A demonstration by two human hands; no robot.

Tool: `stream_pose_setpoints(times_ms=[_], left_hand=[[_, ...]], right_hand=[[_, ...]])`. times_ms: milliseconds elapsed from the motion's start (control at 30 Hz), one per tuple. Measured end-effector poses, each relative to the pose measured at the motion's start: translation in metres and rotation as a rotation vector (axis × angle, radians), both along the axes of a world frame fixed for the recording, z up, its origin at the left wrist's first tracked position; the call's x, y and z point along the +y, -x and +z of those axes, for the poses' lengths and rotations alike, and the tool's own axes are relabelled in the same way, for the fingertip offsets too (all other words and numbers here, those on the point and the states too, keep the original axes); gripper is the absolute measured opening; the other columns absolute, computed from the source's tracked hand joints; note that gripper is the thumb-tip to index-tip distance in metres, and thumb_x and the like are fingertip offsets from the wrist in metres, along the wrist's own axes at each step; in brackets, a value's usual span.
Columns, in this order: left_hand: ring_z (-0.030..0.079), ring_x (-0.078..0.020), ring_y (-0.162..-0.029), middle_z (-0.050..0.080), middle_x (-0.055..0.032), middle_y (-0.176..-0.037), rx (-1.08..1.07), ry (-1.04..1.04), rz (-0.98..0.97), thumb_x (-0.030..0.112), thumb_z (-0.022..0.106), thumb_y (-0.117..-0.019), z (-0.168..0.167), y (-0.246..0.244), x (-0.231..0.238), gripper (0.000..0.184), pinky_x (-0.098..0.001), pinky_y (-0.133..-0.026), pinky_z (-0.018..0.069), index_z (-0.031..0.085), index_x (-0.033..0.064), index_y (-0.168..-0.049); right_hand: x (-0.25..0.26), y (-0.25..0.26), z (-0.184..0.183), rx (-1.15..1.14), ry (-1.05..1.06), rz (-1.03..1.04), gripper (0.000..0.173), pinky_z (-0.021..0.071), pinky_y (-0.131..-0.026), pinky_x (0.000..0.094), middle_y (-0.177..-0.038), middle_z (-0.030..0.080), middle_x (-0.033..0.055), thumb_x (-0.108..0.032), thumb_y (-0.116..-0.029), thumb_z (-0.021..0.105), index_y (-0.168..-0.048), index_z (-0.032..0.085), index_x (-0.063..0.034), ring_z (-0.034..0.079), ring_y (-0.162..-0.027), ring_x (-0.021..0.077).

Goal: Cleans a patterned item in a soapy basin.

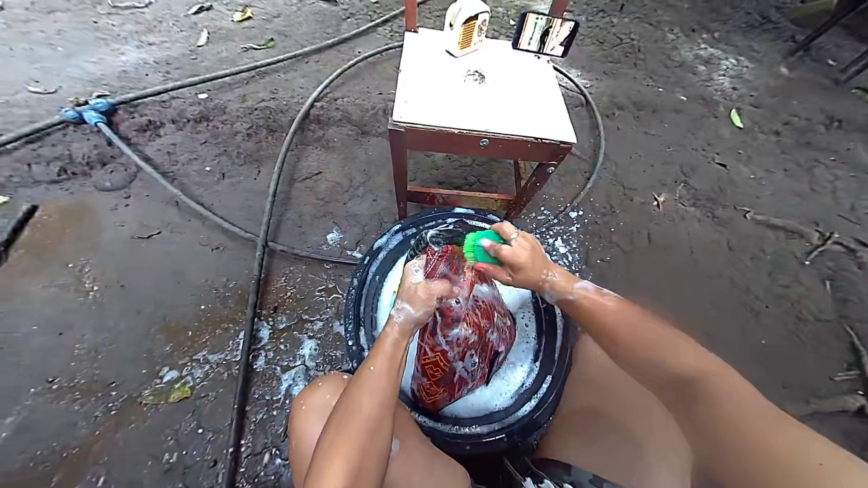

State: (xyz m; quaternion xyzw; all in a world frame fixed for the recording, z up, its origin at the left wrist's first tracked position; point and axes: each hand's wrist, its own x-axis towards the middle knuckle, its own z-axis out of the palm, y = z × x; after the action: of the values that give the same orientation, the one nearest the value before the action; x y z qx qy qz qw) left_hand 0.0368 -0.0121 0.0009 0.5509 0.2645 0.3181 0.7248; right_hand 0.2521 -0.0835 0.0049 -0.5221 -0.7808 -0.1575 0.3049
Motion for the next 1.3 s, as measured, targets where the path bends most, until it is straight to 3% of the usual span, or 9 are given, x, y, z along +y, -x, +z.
stream_pose_setpoints(times_ms=[200,367,600,667,767,900,1067,1200,1300], left_hand=[[0.065,0.0052,-0.084,0.068,0.0143,-0.087,-0.121,-0.009,0.065,-0.004,0.059,-0.0882,-0.022,-0.001,-0.009,0.026,-0.0191,-0.079,0.0571,0.056,0.0107,-0.109],[0.070,-0.0032,-0.070,0.072,0.0063,-0.078,-0.026,-0.048,0.085,-0.004,0.060,-0.0557,0.013,0.006,-0.004,0.042,-0.0255,-0.063,0.0609,0.061,0.0092,-0.095],[0.066,0.0055,-0.081,0.068,0.0133,-0.087,-0.066,-0.125,0.135,-0.004,0.061,-0.0793,-0.002,0.009,-0.005,0.034,-0.0177,-0.077,0.0583,0.057,0.0070,-0.110],[0.070,-0.0024,-0.068,0.072,0.0066,-0.075,-0.045,-0.085,0.168,-0.004,0.060,-0.0595,0.009,0.017,0.002,0.036,-0.0238,-0.062,0.0604,0.064,0.0089,-0.093],[0.071,-0.0043,-0.068,0.074,0.0048,-0.074,-0.141,-0.096,0.209,-0.005,0.060,-0.0561,0.022,0.031,0.015,0.036,-0.0251,-0.061,0.0614,0.064,0.0114,-0.088],[0.072,-0.0050,-0.072,0.074,0.0044,-0.080,-0.150,-0.056,0.219,-0.006,0.057,-0.0695,0.020,0.032,0.024,0.035,-0.0254,-0.065,0.0624,0.060,0.0082,-0.102],[0.069,-0.0030,-0.083,0.068,-0.0007,-0.097,0.106,-0.168,0.310,0.016,0.056,-0.0992,0.022,0.014,0.024,0.033,-0.0234,-0.078,0.0600,0.051,0.0008,-0.128],[0.066,-0.0136,-0.087,0.068,-0.0133,-0.106,0.410,-0.332,0.479,0.033,0.062,-0.1010,0.020,0.013,0.031,0.056,-0.0364,-0.082,0.0547,0.044,0.0076,-0.147],[0.069,-0.0215,-0.096,0.071,-0.0162,-0.112,0.504,-0.455,0.467,0.030,0.059,-0.1027,0.023,0.015,0.036,0.048,-0.0467,-0.088,0.0530,0.051,0.0113,-0.146]], right_hand=[[0.026,0.075,0.031,0.062,-0.264,0.260,0.033,0.0608,-0.075,0.0429,-0.097,0.071,0.0218,-0.038,-0.0929,0.072,-0.100,0.077,-0.0058,0.071,-0.089,0.0314],[-0.002,0.008,-0.010,0.008,-0.064,0.032,0.035,0.0603,-0.065,0.0462,-0.096,0.070,0.0233,-0.036,-0.0953,0.067,-0.097,0.074,-0.0022,0.071,-0.084,0.0346],[0.027,0.070,0.026,0.092,-0.193,0.256,0.030,0.0614,-0.075,0.0450,-0.098,0.071,0.0236,-0.032,-0.0944,0.070,-0.101,0.077,-0.0028,0.072,-0.089,0.0330],[0.001,0.027,-0.010,0.068,0.077,0.057,0.028,0.0609,-0.073,0.0476,-0.099,0.070,0.0217,-0.030,-0.0953,0.069,-0.101,0.075,-0.0035,0.071,-0.088,0.0333],[-0.043,-0.029,-0.056,0.142,0.373,-0.361,0.042,0.0591,-0.072,0.0562,-0.103,0.068,0.0253,-0.038,-0.1022,0.056,-0.110,0.071,-0.0004,0.071,-0.089,0.0399],[-0.063,-0.027,-0.087,0.718,0.362,-0.808,0.055,0.0529,-0.099,0.0532,-0.125,0.064,0.0293,-0.037,-0.1021,0.058,-0.131,0.056,0.0102,0.066,-0.112,0.0402],[-0.070,-0.023,-0.143,1.087,0.629,-1.119,0.062,0.0486,-0.105,0.0540,-0.133,0.059,0.0312,-0.037,-0.1030,0.059,-0.142,0.044,0.0076,0.060,-0.124,0.0413],[-0.095,0.008,-0.190,1.287,0.928,-1.292,0.084,0.0464,-0.109,0.0561,-0.141,0.052,0.0343,-0.023,-0.0894,0.077,-0.152,0.031,0.0086,0.055,-0.131,0.0448],[-0.115,0.032,-0.222,1.508,1.061,-1.309,0.070,0.0421,-0.112,0.0554,-0.145,0.050,0.0337,-0.026,-0.0992,0.067,-0.150,0.035,0.0115,0.051,-0.135,0.0427]])
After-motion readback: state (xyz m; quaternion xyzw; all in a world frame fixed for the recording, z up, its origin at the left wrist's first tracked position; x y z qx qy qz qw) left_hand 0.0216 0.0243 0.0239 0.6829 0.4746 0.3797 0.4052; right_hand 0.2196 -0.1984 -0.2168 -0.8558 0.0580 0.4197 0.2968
